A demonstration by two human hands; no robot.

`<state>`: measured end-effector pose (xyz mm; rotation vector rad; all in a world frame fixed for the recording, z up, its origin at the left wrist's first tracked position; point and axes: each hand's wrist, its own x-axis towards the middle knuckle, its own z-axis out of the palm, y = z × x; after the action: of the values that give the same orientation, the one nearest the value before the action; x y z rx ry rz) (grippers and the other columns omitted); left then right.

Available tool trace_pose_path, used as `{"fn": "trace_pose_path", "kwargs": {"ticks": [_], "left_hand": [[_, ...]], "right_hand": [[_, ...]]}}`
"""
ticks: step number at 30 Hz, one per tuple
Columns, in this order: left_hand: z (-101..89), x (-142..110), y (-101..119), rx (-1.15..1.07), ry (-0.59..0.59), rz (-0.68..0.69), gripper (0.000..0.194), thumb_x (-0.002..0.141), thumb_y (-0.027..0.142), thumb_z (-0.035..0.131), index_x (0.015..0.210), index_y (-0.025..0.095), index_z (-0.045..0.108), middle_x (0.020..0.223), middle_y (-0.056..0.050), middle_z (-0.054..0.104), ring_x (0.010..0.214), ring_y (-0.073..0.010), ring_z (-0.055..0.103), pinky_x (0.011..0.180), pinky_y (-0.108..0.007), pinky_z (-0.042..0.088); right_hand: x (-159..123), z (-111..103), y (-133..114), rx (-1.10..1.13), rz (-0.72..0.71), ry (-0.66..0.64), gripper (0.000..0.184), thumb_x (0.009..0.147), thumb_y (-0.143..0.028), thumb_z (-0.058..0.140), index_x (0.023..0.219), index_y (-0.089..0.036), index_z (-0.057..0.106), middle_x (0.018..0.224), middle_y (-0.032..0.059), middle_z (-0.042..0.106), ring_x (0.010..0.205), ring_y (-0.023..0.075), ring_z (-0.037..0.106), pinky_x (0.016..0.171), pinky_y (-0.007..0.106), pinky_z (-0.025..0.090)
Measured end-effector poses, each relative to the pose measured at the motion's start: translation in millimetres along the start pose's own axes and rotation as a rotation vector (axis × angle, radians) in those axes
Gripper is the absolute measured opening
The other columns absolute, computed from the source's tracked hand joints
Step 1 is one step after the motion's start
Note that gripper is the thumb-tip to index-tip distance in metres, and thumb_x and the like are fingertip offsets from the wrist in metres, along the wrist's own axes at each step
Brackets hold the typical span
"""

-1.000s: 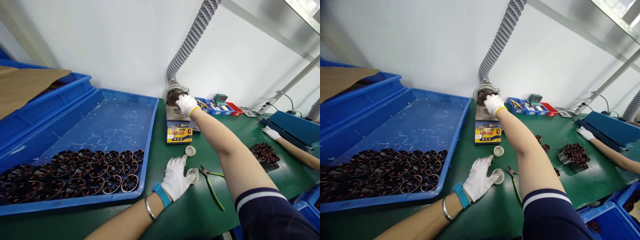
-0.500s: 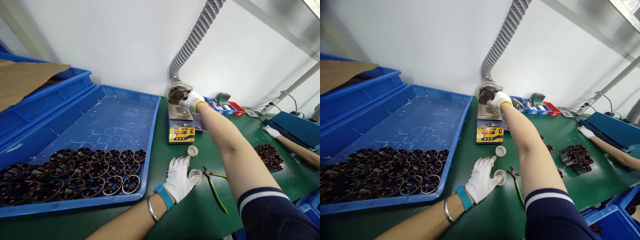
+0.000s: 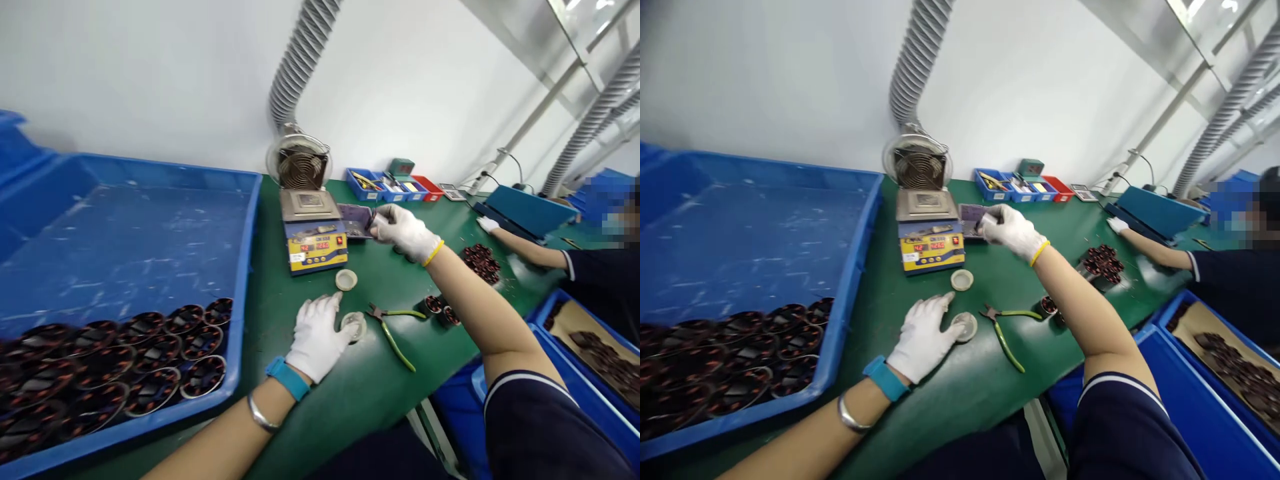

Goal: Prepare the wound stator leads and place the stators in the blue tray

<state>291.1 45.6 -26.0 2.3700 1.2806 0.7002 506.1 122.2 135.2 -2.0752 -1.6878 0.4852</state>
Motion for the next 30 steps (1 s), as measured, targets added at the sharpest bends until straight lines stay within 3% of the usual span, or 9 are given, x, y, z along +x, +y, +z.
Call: {"fn": "trace_pose_path", "kwargs": {"ticks": [3,5,8,11,14,17,20,24,30], "left_hand": [[3.8,-0.5,-3.4,0.018,0.036,0.035,0.056,0.089,0.048,0.050,0.127,0.008,0.055,0.120,-0.018,0.064,0.118,-0.0335,0.056,0.107,-0.055,0.036],[5.4,-1.5,-5.8,0.020,0.052,0.068,0.055,0.092,0.050,0.044,0.127,0.009,0.055,0.119,-0.018,0.065,0.116,-0.0328,0.057,0.106,-0.054,0.037],[6.8,-3.6,-9.2,0.025,0.054,0.084,0.055,0.093,0.052,0.041,0.128,0.012,0.054,0.120,-0.017,0.065,0.115,-0.0319,0.058,0.105,-0.054,0.038],[8.2,-5.4,-11.9,0.024,0.040,0.071,0.055,0.092,0.053,0.041,0.129,0.014,0.053,0.120,-0.015,0.065,0.117,-0.0314,0.057,0.106,-0.053,0.037],[9.6,-6.0,-13.5,0.006,0.019,0.064,0.056,0.092,0.053,0.042,0.130,0.014,0.052,0.122,-0.015,0.064,0.118,-0.0310,0.056,0.108,-0.053,0.035],[9.4,-5.0,-13.0,-0.011,0.020,0.048,0.056,0.092,0.053,0.042,0.129,0.013,0.053,0.123,-0.014,0.064,0.118,-0.0313,0.057,0.109,-0.054,0.036],[7.0,-3.7,-10.4,-0.050,0.038,0.018,0.056,0.092,0.053,0.042,0.126,0.012,0.056,0.119,-0.015,0.066,0.114,-0.0311,0.059,0.106,-0.053,0.040],[2.5,-4.9,-8.1,-0.179,0.097,-0.051,0.058,0.090,0.057,0.044,0.121,0.011,0.059,0.121,-0.016,0.065,0.115,-0.0306,0.060,0.102,-0.049,0.046],[-7.1,-4.5,-4.7,-0.477,0.250,-0.150,0.052,0.088,0.053,0.053,0.122,0.015,0.057,0.127,-0.014,0.062,0.120,-0.0278,0.058,0.106,-0.045,0.044]], "right_hand": [[-50.0,6.5,51.5,-0.309,-0.003,-0.052,0.065,0.077,-0.042,0.064,0.138,-0.035,0.043,0.122,0.0001,0.062,0.103,0.0211,0.063,0.085,0.033,0.049],[-75.2,13.0,77.0,-0.427,0.058,-0.074,0.052,0.078,-0.040,0.062,0.129,-0.034,0.052,0.124,0.0022,0.060,0.106,0.0243,0.061,0.083,0.036,0.049],[-98.3,16.4,101.7,-0.487,0.100,-0.128,0.031,0.079,-0.037,0.062,0.107,-0.026,0.065,0.117,0.0054,0.062,0.100,0.0239,0.062,0.078,0.033,0.048],[-105.4,3.0,114.6,-0.537,0.100,-0.216,0.025,0.074,-0.041,0.069,0.092,-0.023,0.070,0.104,0.0056,0.066,0.096,0.0229,0.064,0.078,0.030,0.047],[-92.9,-20.4,119.7,-0.550,0.106,-0.273,0.040,0.071,-0.060,0.070,0.091,-0.026,0.072,0.093,0.0035,0.069,0.087,0.0219,0.066,0.073,0.029,0.048],[-59.9,-31.8,118.4,-0.584,0.124,-0.167,0.057,0.081,-0.068,0.055,0.123,-0.029,0.061,0.117,0.0071,0.065,0.102,0.0254,0.064,0.080,0.033,0.050],[-19.3,-21.5,112.6,-0.649,0.120,-0.041,0.060,0.088,-0.054,0.057,0.138,-0.022,0.047,0.140,0.0138,0.049,0.124,0.0304,0.051,0.098,0.044,0.045],[18.2,1.6,103.1,-0.703,0.124,-0.056,0.039,0.093,-0.038,0.059,0.125,-0.017,0.055,0.130,0.0106,0.055,0.113,0.0248,0.057,0.094,0.047,0.050],[18.5,13.1,96.2,-0.705,0.086,-0.199,0.034,0.094,-0.036,0.058,0.122,-0.017,0.057,0.124,0.0096,0.059,0.105,0.0218,0.061,0.089,0.043,0.053]]}}
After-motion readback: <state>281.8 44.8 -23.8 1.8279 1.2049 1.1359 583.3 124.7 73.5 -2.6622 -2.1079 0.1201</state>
